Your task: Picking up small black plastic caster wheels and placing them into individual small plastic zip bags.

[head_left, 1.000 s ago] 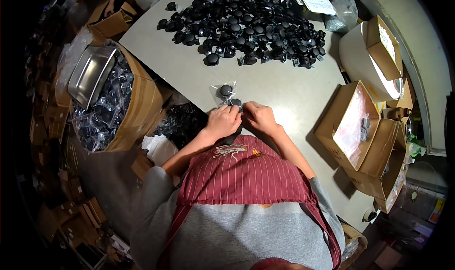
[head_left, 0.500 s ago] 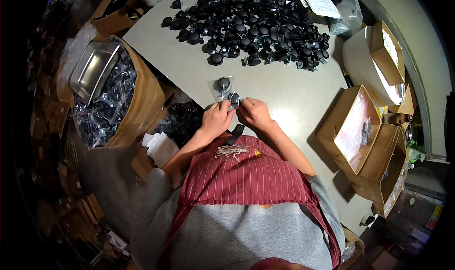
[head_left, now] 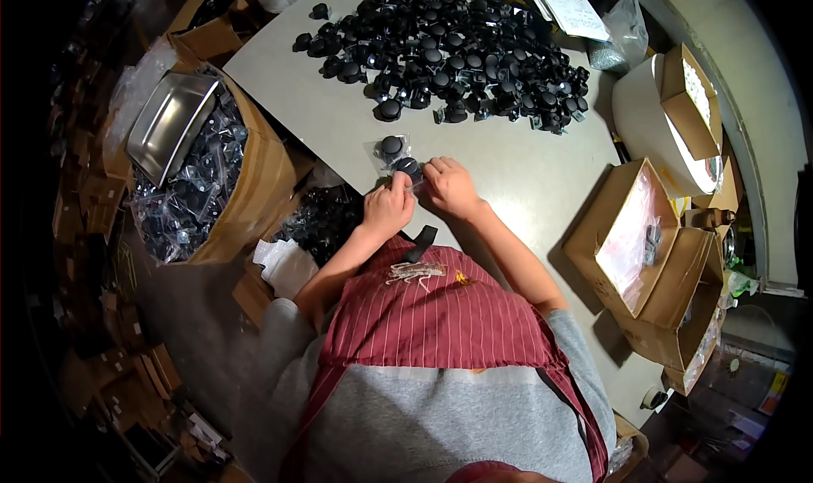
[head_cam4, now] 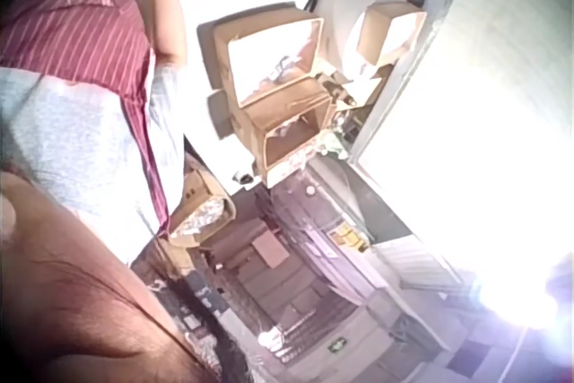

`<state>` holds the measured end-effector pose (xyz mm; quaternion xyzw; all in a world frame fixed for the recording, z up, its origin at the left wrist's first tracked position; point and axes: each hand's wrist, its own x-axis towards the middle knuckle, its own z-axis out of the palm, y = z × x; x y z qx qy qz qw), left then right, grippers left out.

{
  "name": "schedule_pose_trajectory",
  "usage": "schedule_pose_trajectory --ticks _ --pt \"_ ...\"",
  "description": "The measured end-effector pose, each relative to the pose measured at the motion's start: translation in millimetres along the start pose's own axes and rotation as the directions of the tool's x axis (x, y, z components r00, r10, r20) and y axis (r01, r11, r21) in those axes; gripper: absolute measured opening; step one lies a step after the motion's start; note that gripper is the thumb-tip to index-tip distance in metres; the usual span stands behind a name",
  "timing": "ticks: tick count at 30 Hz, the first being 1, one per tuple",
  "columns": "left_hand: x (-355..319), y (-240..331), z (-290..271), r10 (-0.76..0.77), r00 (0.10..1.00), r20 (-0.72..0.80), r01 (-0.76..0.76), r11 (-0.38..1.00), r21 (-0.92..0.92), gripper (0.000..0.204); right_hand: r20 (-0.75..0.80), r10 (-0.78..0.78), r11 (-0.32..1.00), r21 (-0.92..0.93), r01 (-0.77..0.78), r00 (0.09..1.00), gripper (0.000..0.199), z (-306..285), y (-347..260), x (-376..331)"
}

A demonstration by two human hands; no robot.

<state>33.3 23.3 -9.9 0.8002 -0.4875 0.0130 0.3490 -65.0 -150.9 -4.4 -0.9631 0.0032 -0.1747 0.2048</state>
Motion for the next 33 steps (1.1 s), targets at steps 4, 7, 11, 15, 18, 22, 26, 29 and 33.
schedule_pose_trajectory --ticks 4,7,11,15,18,22,26,29,33 --pt "10.2 4.5 -18.6 -0.031 0.999 -0.019 0.031 0.999 -0.017 0.015 -0.091 0.117 0.992 0.054 -0.113 0.989 0.021 -17.2 -20.9 0.3" --pt "30.2 32.1 -63.6 -0.1 0.993 -0.065 0.088 0.982 -0.167 0.009 -0.189 0.266 0.958 0.158 -0.238 0.945 0.013 -69.8 -54.3 10.9" --pt "54.6 56.3 -79.4 -0.141 0.99 -0.007 0.13 0.93 -0.344 0.006 -0.191 0.252 0.908 0.385 -0.164 0.949 0.015 -104.4 -63.9 12.7" --pt "64.6 48.1 -56.6 -0.196 0.911 0.362 0.39 0.694 -0.606 0.004 -0.103 -0.038 0.985 0.165 0.055 0.994 0.014 -118.2 -50.7 -3.5" --pt "71.5 39.8 -51.5 -0.169 0.782 0.599 0.612 0.39 -0.688 0.015 0.09 0.162 0.976 0.133 -0.173 0.983 0.025 -119.2 -56.6 -17.3" --pt "75.4 19.0 -29.8 -0.091 0.886 0.455 0.453 0.389 -0.802 0.029 -0.108 0.287 0.935 0.247 -0.254 0.952 0.01 -100.3 -45.1 -36.7" --pt "61.8 13.8 -6.5 0.073 0.869 0.489 0.428 0.381 -0.819 0.024 -0.233 0.321 0.901 0.373 -0.22 0.918 0.009 -95.0 -43.2 -36.4" --pt "56.6 18.4 -0.2 0.0 0.884 0.468 0.438 0.356 -0.826 0.014 -0.211 0.315 0.913 0.334 -0.235 0.925 0.009 -99.0 -49.7 -33.6" --pt "57.0 32.7 -1.8 -0.048 0.951 0.304 0.291 0.46 -0.839 0.01 -0.238 0.382 0.899 0.321 -0.299 0.893 0.009 -90.5 -46.2 -38.5"
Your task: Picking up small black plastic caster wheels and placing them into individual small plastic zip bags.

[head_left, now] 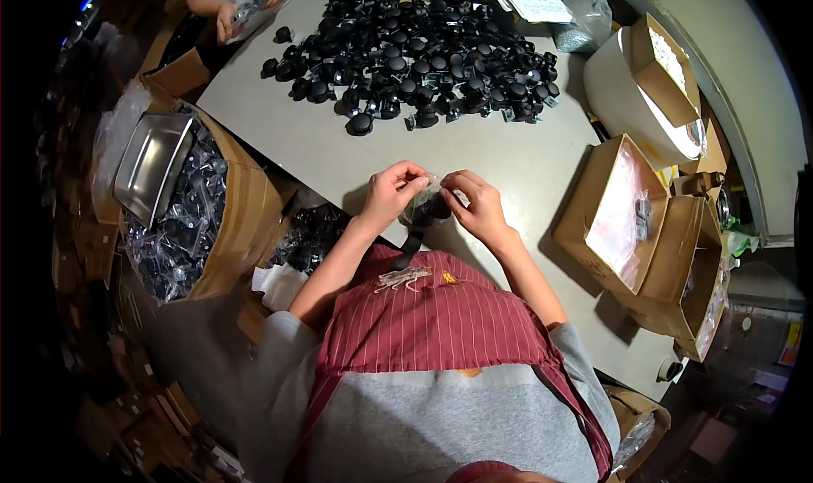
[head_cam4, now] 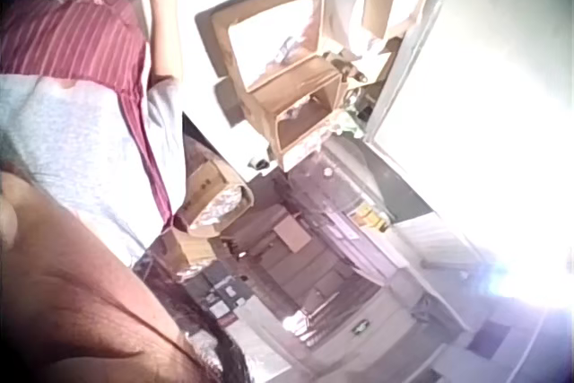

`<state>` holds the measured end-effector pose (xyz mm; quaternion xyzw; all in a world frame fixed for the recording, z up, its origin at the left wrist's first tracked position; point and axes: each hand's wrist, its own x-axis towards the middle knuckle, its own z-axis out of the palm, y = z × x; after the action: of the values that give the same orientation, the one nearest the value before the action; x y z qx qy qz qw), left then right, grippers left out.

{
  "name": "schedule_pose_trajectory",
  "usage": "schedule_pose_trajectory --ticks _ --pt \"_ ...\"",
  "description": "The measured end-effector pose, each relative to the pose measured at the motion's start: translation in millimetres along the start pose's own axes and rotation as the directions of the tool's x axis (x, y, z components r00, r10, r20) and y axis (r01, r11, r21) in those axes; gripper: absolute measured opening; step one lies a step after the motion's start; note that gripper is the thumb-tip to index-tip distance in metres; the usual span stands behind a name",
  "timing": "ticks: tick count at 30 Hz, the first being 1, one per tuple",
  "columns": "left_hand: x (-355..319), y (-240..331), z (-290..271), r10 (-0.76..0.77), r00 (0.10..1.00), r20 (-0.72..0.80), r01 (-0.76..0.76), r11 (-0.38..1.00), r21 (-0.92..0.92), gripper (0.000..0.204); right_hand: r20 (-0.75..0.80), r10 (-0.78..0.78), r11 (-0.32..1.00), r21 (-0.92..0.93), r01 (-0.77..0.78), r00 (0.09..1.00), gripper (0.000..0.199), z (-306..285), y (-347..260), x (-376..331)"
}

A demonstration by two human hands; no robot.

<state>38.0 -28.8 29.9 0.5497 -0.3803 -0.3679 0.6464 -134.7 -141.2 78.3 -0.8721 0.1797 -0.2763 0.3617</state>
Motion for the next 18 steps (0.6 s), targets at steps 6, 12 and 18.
schedule_pose_trajectory --ticks 6,12,18 --pt "1.0 33.7 6.9 0.233 0.968 0.094 -0.25 0.849 0.465 0.009 -0.017 0.038 0.998 0.057 -0.037 0.999 0.016 -0.1 -7.8 -4.1" --pt "-2.5 46.4 18.5 0.334 0.927 0.173 -0.373 0.765 0.525 0.006 0.013 -0.068 0.998 -0.01 0.068 0.998 0.013 -1.0 -6.8 -10.0" --pt "-1.1 57.2 29.4 0.336 0.916 0.217 -0.398 0.816 0.418 0.003 -0.033 -0.131 0.99 -0.062 0.129 0.991 0.012 -17.9 -14.3 -28.5"
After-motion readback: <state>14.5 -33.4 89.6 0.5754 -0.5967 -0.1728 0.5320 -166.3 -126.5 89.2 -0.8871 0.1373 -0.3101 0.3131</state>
